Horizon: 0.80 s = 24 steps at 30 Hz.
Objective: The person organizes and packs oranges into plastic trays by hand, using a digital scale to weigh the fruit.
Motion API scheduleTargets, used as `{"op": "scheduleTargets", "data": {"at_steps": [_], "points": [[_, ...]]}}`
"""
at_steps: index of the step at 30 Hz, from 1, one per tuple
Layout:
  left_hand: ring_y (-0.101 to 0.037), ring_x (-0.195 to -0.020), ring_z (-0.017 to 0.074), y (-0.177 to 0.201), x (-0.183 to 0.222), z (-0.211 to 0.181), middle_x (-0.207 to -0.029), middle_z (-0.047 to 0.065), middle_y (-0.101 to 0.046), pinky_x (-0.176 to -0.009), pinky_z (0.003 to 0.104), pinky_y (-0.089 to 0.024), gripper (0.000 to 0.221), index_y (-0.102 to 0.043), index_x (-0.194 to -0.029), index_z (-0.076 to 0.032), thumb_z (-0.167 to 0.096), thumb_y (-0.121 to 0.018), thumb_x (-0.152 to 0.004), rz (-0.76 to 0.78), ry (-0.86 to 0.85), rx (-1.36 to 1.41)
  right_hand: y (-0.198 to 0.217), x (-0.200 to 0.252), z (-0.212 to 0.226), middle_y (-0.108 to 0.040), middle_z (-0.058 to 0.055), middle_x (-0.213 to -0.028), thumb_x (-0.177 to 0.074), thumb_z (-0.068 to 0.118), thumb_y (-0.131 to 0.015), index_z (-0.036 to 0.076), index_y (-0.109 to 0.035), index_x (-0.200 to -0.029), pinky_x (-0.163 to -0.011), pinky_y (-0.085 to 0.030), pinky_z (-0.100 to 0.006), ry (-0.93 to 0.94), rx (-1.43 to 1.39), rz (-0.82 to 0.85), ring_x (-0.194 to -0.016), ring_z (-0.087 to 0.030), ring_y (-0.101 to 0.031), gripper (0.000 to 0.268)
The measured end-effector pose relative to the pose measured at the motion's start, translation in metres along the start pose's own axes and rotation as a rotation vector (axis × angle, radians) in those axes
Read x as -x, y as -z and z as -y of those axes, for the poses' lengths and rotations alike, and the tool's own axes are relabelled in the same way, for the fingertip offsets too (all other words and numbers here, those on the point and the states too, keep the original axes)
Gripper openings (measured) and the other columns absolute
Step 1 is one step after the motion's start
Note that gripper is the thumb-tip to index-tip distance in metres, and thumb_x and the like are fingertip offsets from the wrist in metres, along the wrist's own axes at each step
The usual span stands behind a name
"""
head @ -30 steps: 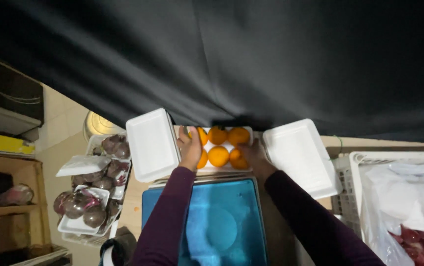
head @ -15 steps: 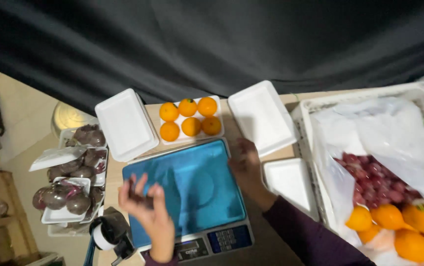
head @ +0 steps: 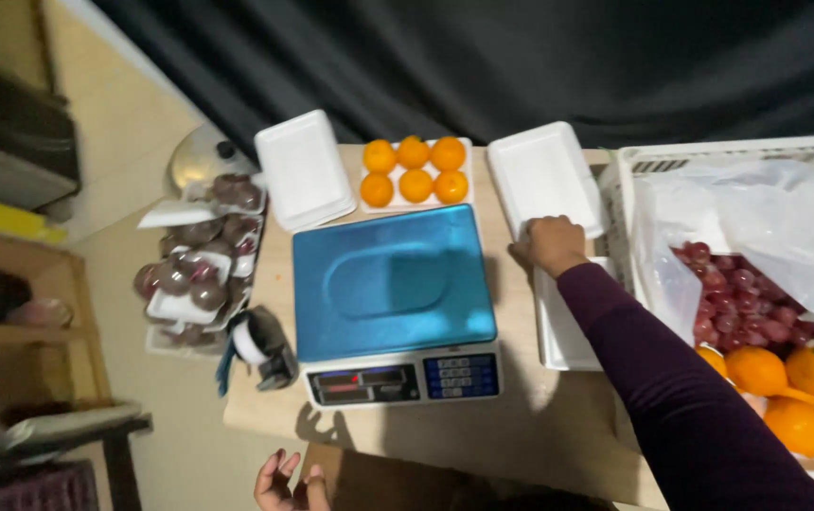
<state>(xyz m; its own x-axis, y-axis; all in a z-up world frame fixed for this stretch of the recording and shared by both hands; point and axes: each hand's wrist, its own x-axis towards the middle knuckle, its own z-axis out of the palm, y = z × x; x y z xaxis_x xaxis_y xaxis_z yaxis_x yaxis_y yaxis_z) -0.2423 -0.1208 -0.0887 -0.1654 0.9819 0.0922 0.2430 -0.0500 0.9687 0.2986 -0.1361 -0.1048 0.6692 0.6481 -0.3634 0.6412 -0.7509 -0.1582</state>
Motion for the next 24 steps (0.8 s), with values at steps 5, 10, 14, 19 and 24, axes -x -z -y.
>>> {"op": "scheduleTargets", "data": {"at_steps": [5,10,14,19,24], "points": [[-0.063,-0.113,0.0208,0.04,0.022,0.025,-0.131,0.013,-0.063,-0.088,0.03,-0.048,0.065,-0.048,-0.136,-0.008,0.005,-0.065,-0.074,-0.122,0.058,-0.094,0.016,0.0,0.009,-0.073,-0.016,-0.121,-0.082,0.043,-0.069,0.013,-0.074,-0.118,-0.09,-0.052,-0.049,-0.079,0.021,0.075,-0.114,-0.038,-0.067,0.047],[-0.064,-0.109,0.0242,0.049,0.045,0.002,-0.125,0.019,-0.064,-0.093,0.032,-0.053,0.059,-0.052,-0.135,-0.004,-0.001,-0.068,-0.079,-0.132,-0.038,-0.018,0.034,0.006,0.0,-0.074,-0.019,-0.117,-0.084,0.033,-0.072,0.007,-0.077,-0.115,-0.082,-0.055,-0.05,-0.129,-0.217,0.0,-0.109,-0.041,-0.069,0.041],[-0.067,-0.11,0.0258,0.045,0.056,-0.039,-0.12,0.022,-0.067,-0.091,0.033,-0.056,0.053,-0.056,-0.133,-0.001,0.003,-0.068,-0.082,-0.109,0.041,-0.081,0.04,0.011,-0.011,-0.074,-0.024,-0.107,-0.08,0.023,-0.073,-0.002,-0.078,-0.106,-0.077,-0.054,-0.049,-0.133,-0.382,-0.036,-0.1,-0.044,-0.069,0.037],[-0.06,-0.119,0.0217,0.054,0.058,-0.05,-0.13,0.018,-0.06,-0.102,0.032,-0.049,0.052,-0.05,-0.137,-0.007,0.0,-0.064,-0.087,0.009,0.085,0.008,0.048,0.014,-0.001,-0.074,-0.022,-0.11,-0.089,0.025,-0.06,0.001,-0.075,-0.108,-0.074,-0.057,-0.052,-0.252,-0.284,-0.154,-0.099,-0.045,-0.07,0.034],[-0.056,-0.126,0.0198,0.062,0.06,-0.062,-0.136,0.013,-0.056,-0.093,0.033,-0.054,0.05,-0.048,-0.137,-0.011,0.0,-0.061,-0.09,0.054,0.197,0.058,0.023,-0.008,-0.018,-0.073,-0.021,-0.101,-0.099,0.03,-0.064,0.001,-0.074,-0.106,-0.062,-0.06,-0.052,-0.144,-0.107,-0.486,-0.085,-0.041,-0.073,0.031]]}}
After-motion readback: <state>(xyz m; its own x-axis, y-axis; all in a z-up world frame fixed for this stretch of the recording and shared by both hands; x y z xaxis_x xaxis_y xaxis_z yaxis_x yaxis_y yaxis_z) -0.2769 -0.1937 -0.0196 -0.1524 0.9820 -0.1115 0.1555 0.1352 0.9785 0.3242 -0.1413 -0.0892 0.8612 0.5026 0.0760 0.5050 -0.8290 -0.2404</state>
